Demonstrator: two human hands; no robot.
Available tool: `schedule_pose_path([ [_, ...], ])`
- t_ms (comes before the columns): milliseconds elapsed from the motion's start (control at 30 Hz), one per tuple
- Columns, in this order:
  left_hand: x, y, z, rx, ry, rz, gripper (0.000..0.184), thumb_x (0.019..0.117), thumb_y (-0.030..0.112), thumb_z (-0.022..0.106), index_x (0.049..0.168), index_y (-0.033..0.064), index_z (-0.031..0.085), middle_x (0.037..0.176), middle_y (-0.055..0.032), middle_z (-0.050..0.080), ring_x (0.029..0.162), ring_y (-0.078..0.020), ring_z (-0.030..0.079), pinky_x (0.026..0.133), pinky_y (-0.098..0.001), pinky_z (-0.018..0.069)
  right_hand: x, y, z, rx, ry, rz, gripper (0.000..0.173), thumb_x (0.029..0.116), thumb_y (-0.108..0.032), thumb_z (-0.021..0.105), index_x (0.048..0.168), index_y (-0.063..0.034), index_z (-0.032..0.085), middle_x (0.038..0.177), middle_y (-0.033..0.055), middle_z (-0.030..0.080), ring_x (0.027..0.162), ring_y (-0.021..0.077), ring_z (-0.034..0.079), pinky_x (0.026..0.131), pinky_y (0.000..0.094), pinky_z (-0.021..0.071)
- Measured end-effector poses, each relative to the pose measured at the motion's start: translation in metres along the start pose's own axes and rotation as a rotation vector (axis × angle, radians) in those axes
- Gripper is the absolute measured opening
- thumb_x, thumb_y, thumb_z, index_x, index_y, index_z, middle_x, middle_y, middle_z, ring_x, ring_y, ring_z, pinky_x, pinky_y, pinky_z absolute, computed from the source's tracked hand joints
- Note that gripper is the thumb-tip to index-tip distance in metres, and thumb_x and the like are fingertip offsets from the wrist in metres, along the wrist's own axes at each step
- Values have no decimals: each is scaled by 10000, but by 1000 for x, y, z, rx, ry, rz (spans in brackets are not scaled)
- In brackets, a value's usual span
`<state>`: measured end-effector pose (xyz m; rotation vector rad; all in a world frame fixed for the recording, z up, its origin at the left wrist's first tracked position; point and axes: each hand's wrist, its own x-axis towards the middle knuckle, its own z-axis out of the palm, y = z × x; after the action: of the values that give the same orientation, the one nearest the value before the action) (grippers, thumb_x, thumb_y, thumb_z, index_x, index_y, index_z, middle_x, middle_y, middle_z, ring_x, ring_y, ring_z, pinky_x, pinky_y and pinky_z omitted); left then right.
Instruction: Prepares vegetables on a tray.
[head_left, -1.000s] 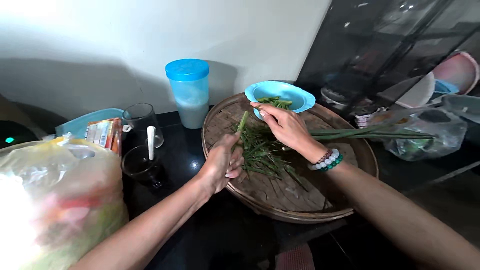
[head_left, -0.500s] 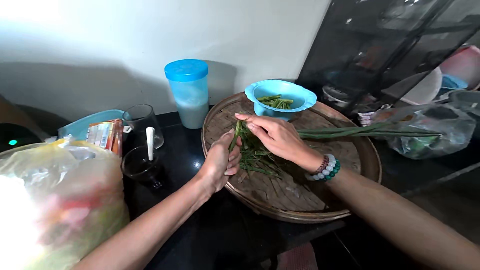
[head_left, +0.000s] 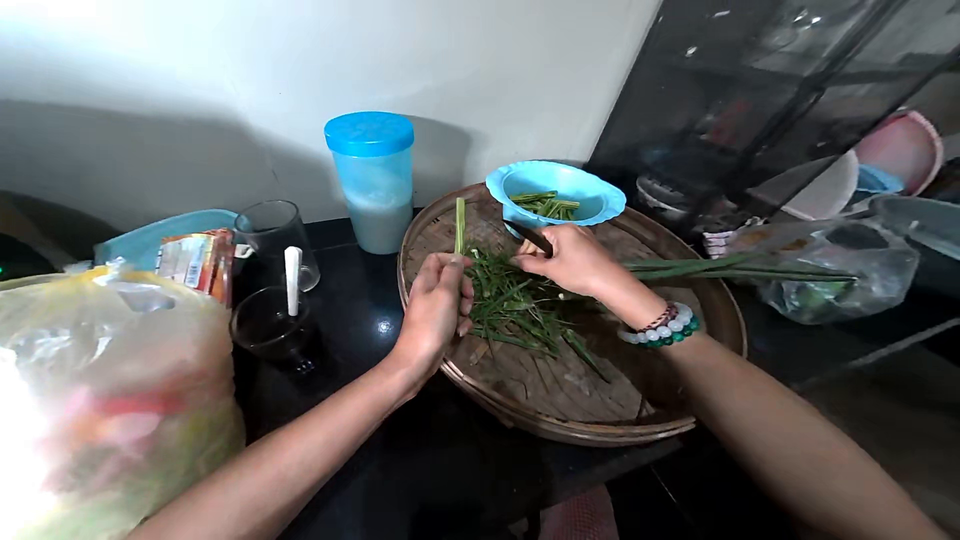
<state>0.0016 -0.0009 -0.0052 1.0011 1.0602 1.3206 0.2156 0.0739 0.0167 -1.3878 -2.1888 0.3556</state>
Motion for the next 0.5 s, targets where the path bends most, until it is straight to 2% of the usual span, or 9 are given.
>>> schedule_pose_path([
  [67, 1, 0, 1, 31, -5, -15, 218, 1124, 262, 412, 1192, 93, 531, 752, -33, 556, 500, -73, 456, 429, -182, 363, 3, -1, 2, -23, 8, 14, 283, 912, -322, 792, 969, -72, 671, 749, 100, 634, 624, 260, 601, 566, 494, 503],
  [100, 1, 0, 1, 43, -8, -21, 202, 1120, 260, 426, 1185, 96, 524, 764, -32, 559, 494, -68, 445, 426, -179, 353, 5, -2, 2, -46, -9, 3, 340, 933, -376, 758, 1081, -95, 637, 802, 101, 637, 665, 263, 614, 596, 501, 518],
  [167, 2, -1, 0, 54, -14, -30, 189, 1118, 255, 433, 1187, 99, 516, 786, -32, 570, 494, -64, 444, 430, -177, 355, 5, -4, 1, -61, -57, -55, 501, 998, -386, 665, 1432, -165, 548, 978, 122, 704, 757, 274, 661, 694, 525, 551],
  [200, 3, -1, 0, 58, -16, -29, 188, 1118, 257, 433, 1186, 100, 513, 790, -35, 573, 495, -65, 446, 431, -179, 357, 5, -6, 0, -86, -82, -73, 494, 1036, -347, 604, 1495, -187, 513, 1063, 121, 722, 824, 279, 696, 755, 536, 571],
  [233, 3, -2, 0, 67, -16, -25, 191, 1118, 259, 434, 1192, 101, 511, 792, -36, 575, 495, -68, 448, 432, -182, 361, 5, -7, 0, -106, -88, -91, 427, 1059, -293, 561, 1471, -182, 552, 1031, 110, 727, 794, 266, 697, 735, 524, 578],
  [333, 2, -3, 0, 108, -7, -11, 184, 1110, 257, 459, 1206, 106, 505, 783, -43, 583, 497, -81, 458, 441, -196, 372, 4, -6, 3, -142, -27, -132, 256, 1067, -245, 549, 1155, -113, 749, 747, 72, 680, 636, 230, 646, 623, 491, 551],
  [400, 2, -4, 0, 138, 0, -4, 179, 1100, 253, 489, 1212, 114, 497, 796, -46, 590, 505, -89, 477, 448, -201, 394, 2, -6, 2, -166, 38, -155, 214, 1032, -288, 621, 995, -114, 738, 687, 46, 652, 589, 211, 627, 571, 469, 533],
  [433, 3, -5, 0, 147, 2, -3, 180, 1096, 254, 500, 1213, 118, 494, 807, -47, 593, 514, -92, 487, 452, -203, 401, 0, -9, 0, -150, 66, -148, 208, 993, -307, 687, 962, -104, 723, 708, 55, 654, 599, 218, 624, 565, 472, 524],
  [500, 3, -5, 0, 168, 2, 3, 185, 1093, 260, 510, 1216, 123, 495, 818, -45, 596, 524, -97, 497, 455, -210, 410, -2, -14, -2, -123, 122, -142, 306, 931, -379, 758, 884, -100, 641, 681, 48, 597, 564, 205, 564, 510, 432, 461],
])
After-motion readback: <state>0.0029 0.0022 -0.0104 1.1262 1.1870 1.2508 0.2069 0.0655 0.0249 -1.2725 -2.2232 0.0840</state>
